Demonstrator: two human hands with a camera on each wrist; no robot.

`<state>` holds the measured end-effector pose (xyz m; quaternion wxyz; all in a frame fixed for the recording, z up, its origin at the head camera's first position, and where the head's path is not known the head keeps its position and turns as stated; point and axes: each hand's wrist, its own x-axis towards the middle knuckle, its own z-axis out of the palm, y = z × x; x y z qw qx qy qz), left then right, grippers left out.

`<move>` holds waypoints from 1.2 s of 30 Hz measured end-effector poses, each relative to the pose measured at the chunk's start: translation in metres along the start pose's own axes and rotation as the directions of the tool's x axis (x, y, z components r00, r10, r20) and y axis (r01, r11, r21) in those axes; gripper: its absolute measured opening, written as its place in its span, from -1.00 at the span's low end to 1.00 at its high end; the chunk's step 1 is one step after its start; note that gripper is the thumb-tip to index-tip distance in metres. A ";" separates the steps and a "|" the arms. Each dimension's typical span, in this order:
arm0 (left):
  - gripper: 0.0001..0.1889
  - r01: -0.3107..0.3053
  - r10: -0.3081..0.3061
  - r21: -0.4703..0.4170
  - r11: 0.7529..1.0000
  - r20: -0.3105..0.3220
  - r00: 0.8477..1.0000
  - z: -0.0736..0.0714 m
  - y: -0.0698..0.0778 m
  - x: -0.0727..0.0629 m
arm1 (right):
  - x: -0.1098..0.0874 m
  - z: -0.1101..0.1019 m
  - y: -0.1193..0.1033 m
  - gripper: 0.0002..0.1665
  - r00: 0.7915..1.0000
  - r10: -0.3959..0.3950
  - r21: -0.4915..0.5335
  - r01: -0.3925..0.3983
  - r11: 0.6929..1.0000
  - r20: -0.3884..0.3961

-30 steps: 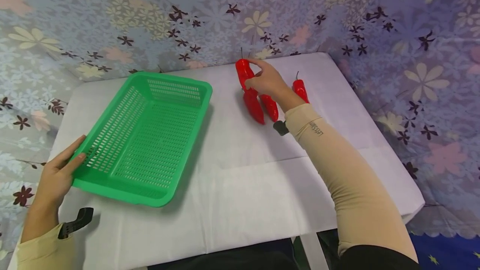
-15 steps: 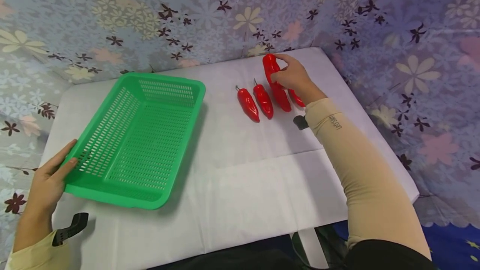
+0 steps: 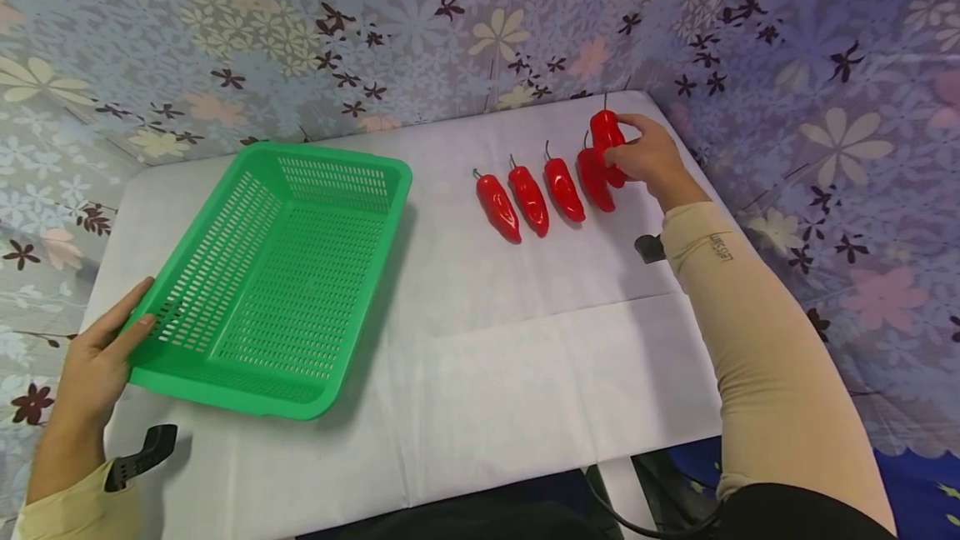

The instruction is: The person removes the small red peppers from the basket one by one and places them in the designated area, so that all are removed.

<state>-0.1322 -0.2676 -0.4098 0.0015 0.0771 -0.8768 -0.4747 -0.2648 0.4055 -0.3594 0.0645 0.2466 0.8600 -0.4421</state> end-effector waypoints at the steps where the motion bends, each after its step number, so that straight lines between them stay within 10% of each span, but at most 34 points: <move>1: -0.47 0.001 -0.001 0.001 1.000 -0.001 1.000 0.000 0.000 0.000 | 0.002 -0.002 0.004 -0.03 1.000 0.005 0.003 -0.005 1.000 -0.006; 36: -0.48 -0.006 0.006 -0.003 1.000 -0.003 1.000 0.000 -0.003 0.002 | 0.039 0.010 0.068 -0.14 0.991 0.133 -0.099 -0.133 0.986 -0.007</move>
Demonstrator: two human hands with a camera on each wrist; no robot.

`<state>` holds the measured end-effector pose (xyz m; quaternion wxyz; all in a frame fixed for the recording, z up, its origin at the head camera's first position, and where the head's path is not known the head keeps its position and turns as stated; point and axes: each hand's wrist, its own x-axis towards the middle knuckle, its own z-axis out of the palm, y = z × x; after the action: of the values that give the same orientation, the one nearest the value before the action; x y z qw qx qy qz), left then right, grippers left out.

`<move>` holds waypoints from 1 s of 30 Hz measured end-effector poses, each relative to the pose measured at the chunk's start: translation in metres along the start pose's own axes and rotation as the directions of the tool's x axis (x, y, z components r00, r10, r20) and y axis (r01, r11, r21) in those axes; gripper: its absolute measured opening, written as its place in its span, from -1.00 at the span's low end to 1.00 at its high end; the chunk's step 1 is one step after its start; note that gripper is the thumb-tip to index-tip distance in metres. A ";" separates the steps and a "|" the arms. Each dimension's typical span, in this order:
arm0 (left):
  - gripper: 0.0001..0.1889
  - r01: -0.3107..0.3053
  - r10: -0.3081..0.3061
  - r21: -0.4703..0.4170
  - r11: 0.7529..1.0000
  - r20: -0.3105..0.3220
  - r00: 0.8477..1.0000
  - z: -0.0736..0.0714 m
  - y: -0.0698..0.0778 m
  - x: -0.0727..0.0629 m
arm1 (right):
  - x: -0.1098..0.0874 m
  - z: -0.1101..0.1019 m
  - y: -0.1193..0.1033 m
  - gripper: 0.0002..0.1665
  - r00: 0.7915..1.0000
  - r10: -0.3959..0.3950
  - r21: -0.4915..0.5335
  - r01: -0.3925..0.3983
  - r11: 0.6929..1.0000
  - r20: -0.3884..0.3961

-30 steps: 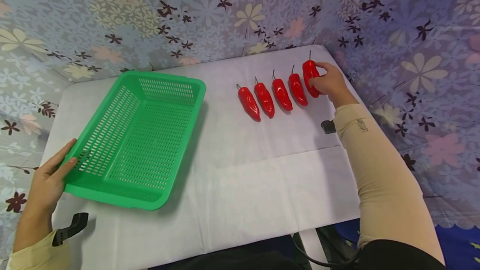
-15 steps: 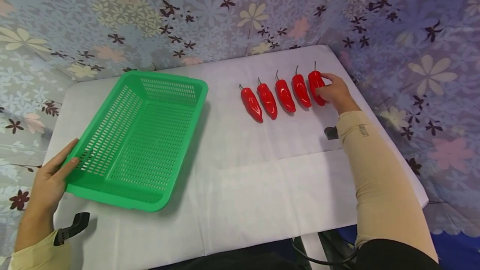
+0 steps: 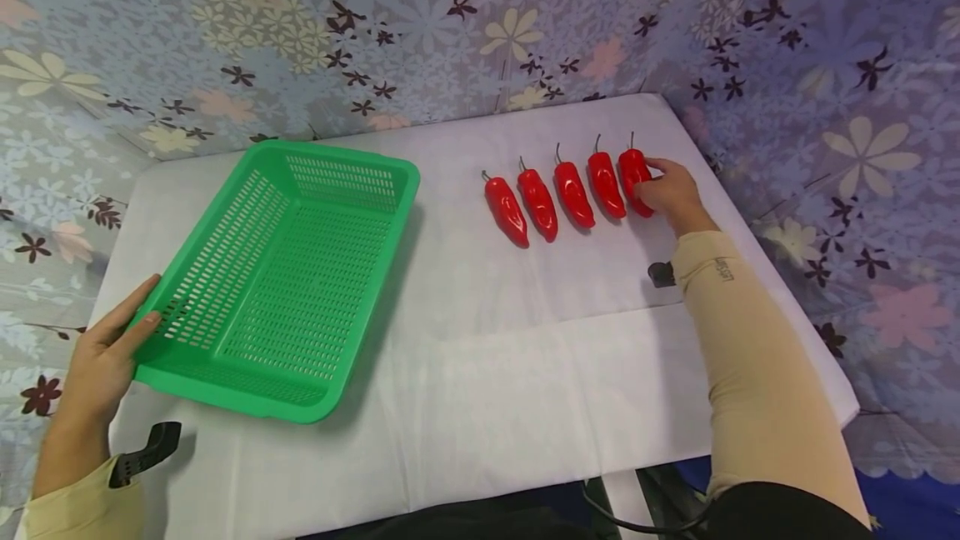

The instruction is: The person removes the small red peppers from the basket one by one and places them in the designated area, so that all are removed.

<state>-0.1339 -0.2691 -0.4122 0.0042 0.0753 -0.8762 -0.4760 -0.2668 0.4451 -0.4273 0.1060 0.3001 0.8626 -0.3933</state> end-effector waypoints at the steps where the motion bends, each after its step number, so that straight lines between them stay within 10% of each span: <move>1: -0.48 0.004 -0.004 0.000 1.000 0.001 1.000 0.000 0.000 0.000 | -0.001 0.000 0.000 -0.15 1.000 -0.001 -0.004 0.001 1.000 -0.006; 10: -0.47 -0.015 0.015 0.002 1.000 -0.005 1.000 0.001 0.001 -0.002 | -0.012 -0.004 -0.006 0.02 0.986 -0.040 0.076 0.053 0.996 -0.163; 24: -0.47 -0.027 0.027 0.015 1.000 -0.002 1.000 0.007 0.003 0.002 | -0.020 -0.010 -0.012 0.05 0.982 -0.105 0.065 0.116 0.991 -0.156; 30: -0.43 -0.089 0.078 0.231 0.969 0.057 0.995 0.004 0.013 0.012 | -0.041 -0.018 -0.019 -0.02 0.965 -0.193 0.017 0.199 0.980 -0.177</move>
<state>-0.1479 -0.2602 -0.4039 -0.0055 0.0271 -0.9283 -0.3708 -0.2448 0.4312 -0.3867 -0.0146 0.2486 0.8869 -0.3890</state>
